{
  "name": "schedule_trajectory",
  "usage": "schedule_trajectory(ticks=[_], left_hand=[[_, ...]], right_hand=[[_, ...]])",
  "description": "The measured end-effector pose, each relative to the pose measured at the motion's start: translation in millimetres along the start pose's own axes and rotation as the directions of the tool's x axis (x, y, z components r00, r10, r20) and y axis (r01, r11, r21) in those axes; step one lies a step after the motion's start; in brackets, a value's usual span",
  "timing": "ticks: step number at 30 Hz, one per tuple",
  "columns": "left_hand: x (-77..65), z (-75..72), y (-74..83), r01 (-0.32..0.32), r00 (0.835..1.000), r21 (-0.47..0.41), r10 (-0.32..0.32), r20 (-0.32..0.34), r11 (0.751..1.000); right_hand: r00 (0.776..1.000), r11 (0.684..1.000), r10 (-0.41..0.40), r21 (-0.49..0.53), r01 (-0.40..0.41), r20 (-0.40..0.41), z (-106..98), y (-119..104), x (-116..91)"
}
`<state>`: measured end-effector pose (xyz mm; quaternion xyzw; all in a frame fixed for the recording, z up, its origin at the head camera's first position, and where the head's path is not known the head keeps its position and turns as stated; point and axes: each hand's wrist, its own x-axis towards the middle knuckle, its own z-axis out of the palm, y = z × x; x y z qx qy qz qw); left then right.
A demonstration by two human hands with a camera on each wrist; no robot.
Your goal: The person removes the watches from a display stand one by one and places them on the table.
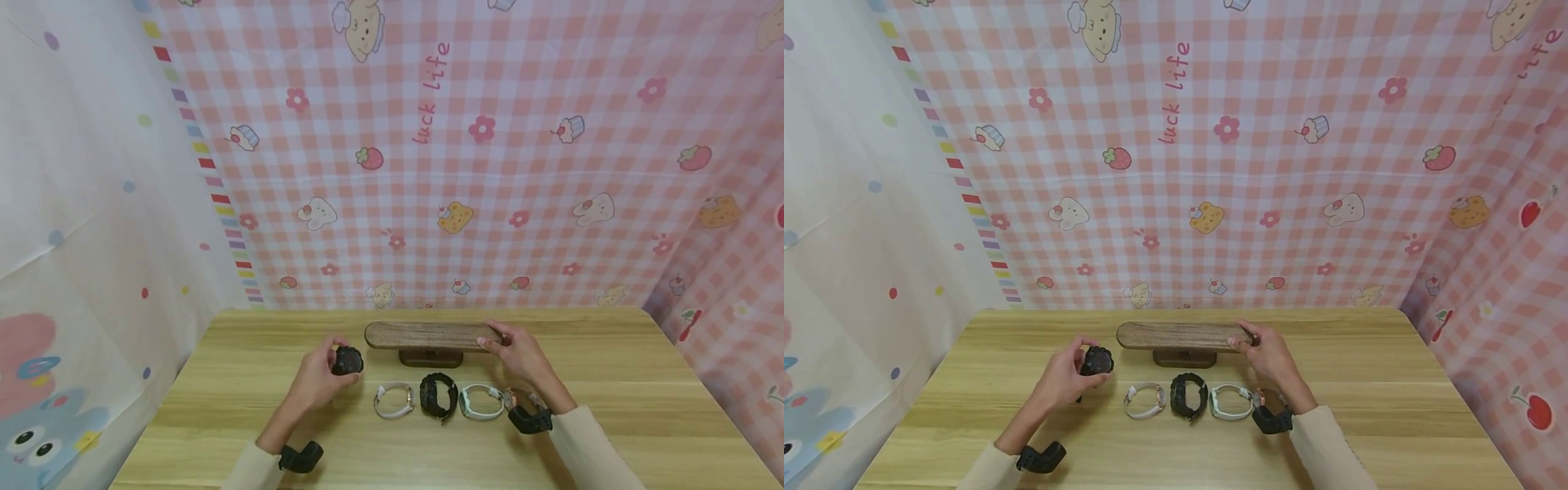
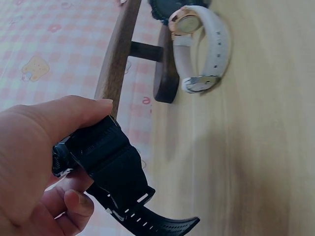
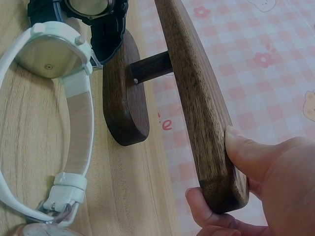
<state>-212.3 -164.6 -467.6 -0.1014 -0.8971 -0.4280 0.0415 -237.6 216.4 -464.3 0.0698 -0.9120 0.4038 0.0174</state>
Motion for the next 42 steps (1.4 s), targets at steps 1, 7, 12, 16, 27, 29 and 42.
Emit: schedule_trajectory(ticks=[1, 7, 12, 16, 27, 29, 42], left_hand=[[-1.5, 0.4, -0.3, -0.008, 1.0, 0.011, 0.008, 0.001, 1.0], [-10.8, 2.2, -1.8, -0.054, 0.999, 0.035, 0.054, 0.006, 0.998], [-16.9, 5.8, -4.0, -0.053, 0.998, 0.056, 0.052, 0.023, 0.997], [-20.9, 9.4, -5.2, -0.04, 0.999, 0.066, 0.039, 0.028, 0.997], [-25.8, 17.6, -7.1, -0.06, 0.998, 0.101, 0.056, 0.042, 0.993], [-26.1, 19.2, -7.6, -0.066, 0.997, 0.114, 0.061, 0.046, 0.991], [-25.1, 27.2, -10.6, -0.108, 0.993, 0.196, 0.095, 0.073, 0.975]], right_hand=[[1.0, 1.0, 0.001, -0.001, -0.001, 0.0, -0.1, -0.1, 0.0], [1.0, 1.0, 0.002, -0.014, -0.002, -0.007, -0.5, -1.2, -0.2], [1.0, 1.0, 0.001, -0.014, -0.001, -0.007, 0.2, -0.7, -0.2], [1.0, 1.0, -0.006, -0.013, 0.006, -0.006, 0.2, 0.6, 0.0], [1.0, 0.999, -0.022, -0.027, 0.022, -0.008, 0.7, 2.1, 0.3], [1.0, 1.0, -0.012, -0.016, 0.011, -0.003, 0.8, 1.7, 0.3], [1.0, 1.0, -0.009, -0.004, 0.009, 0.0, 0.4, 1.6, 0.4]])
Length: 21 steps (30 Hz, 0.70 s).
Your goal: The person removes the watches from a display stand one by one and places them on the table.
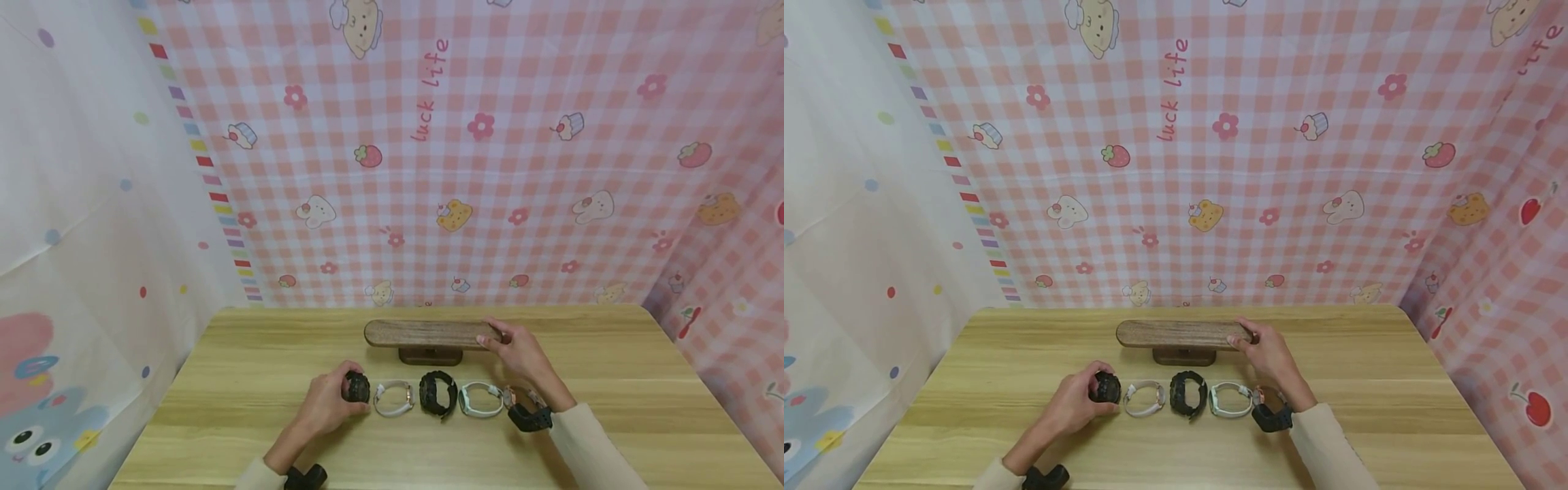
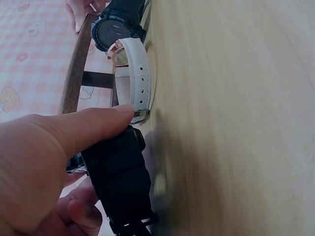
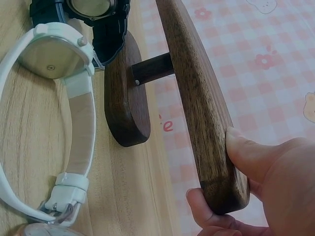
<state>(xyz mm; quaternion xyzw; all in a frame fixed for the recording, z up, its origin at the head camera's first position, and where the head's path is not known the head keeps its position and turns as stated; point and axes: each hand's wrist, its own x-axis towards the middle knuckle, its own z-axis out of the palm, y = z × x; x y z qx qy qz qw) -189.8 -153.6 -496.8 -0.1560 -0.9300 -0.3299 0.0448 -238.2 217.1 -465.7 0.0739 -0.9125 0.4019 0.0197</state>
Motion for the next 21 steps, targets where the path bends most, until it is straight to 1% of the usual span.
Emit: schedule_trajectory(ticks=[11, 17, 21], left_hand=[[0.6, 2.8, 1.9, -0.006, 1.0, 0.049, 0.007, -0.011, 0.999], [-0.1, 3.4, 2.6, -0.023, 1.0, 0.102, 0.025, -0.017, 0.995], [-1.0, 3.7, 3.9, -0.023, 1.0, 0.138, 0.025, -0.017, 0.99]], right_hand=[[1.0, 1.0, 0.015, 0.01, -0.015, 0.01, -1.2, -1.2, -0.2], [1.0, 1.0, 0.012, 0.007, -0.012, 0.008, -0.9, -0.2, 0.5], [1.0, 1.0, 0.006, -0.006, -0.006, 0.001, 0.5, 1.7, 0.8]])
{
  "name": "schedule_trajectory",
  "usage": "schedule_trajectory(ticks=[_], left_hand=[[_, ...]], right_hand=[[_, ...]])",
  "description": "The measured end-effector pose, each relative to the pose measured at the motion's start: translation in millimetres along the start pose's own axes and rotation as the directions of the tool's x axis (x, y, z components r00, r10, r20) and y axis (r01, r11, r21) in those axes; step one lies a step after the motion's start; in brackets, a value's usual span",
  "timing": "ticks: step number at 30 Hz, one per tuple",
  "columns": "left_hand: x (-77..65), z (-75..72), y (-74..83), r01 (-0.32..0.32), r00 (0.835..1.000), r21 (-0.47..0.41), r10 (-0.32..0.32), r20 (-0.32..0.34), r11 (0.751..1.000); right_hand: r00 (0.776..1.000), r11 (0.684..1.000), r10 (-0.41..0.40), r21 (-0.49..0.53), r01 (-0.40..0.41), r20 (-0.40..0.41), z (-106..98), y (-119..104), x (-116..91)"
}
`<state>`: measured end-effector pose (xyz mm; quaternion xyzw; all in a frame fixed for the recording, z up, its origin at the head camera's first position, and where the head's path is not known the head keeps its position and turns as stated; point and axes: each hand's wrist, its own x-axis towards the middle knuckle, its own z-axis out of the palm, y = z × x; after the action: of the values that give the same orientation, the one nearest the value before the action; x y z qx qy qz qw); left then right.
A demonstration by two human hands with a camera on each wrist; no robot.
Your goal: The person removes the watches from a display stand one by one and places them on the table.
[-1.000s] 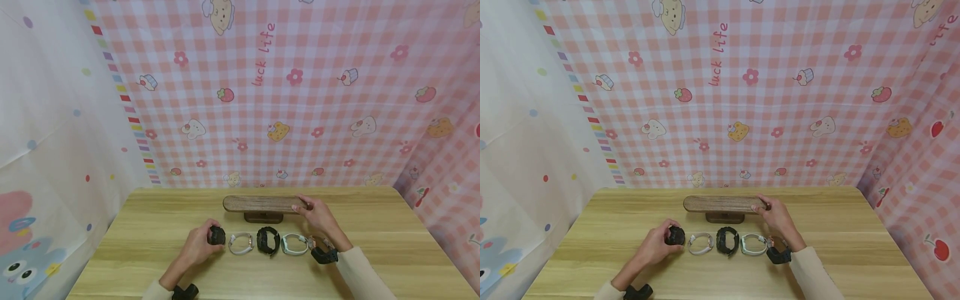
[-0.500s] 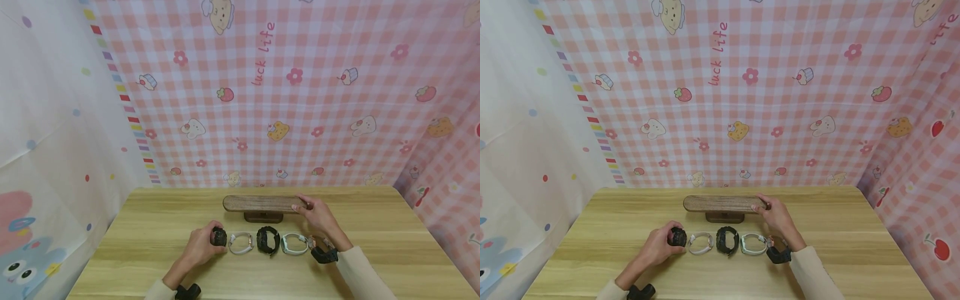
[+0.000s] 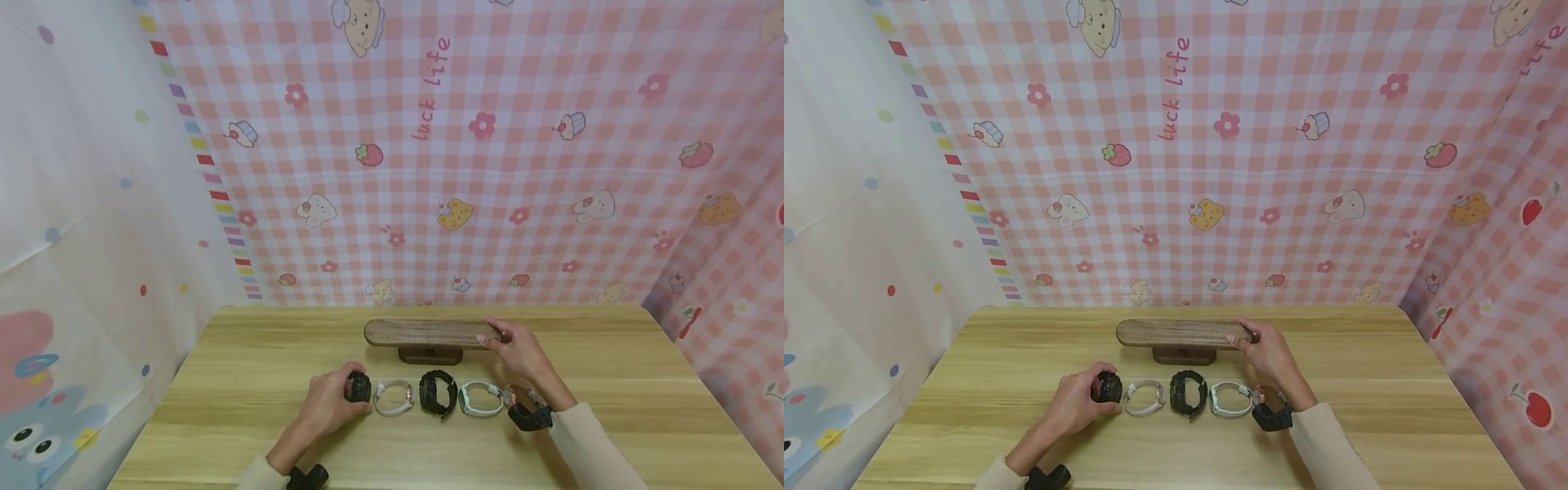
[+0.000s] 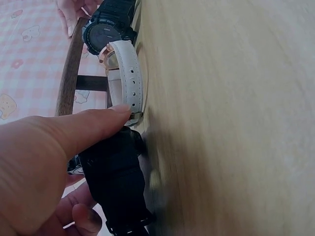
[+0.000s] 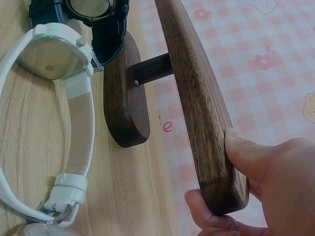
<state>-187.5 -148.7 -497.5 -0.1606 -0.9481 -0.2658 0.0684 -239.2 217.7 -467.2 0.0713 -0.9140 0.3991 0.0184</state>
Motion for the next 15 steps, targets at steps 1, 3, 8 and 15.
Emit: schedule_trajectory(ticks=[1, 3, 8, 15], left_hand=[[-0.2, 0.2, 0.2, 0.0, 1.0, 0.006, 0.0, 0.0, 1.0], [-1.2, 0.7, 0.5, 0.0, 1.0, 0.016, 0.0, -0.001, 1.0], [-3.0, 1.6, 0.6, -0.001, 1.0, 0.024, 0.001, -0.006, 1.0], [-4.1, 2.6, 1.7, -0.023, 0.999, 0.058, 0.025, -0.029, 0.998]], right_hand=[[1.0, 1.0, 0.0, -0.005, 0.0, 0.0, 0.0, -0.3, -0.1], [1.0, 1.0, 0.006, -0.016, -0.006, 0.0, -0.1, -1.2, -0.6], [0.999, 0.999, 0.038, -0.021, -0.038, 0.017, -1.4, -5.4, -1.0], [0.999, 0.998, 0.037, -0.047, -0.036, 0.018, -1.9, -6.3, -1.5]])
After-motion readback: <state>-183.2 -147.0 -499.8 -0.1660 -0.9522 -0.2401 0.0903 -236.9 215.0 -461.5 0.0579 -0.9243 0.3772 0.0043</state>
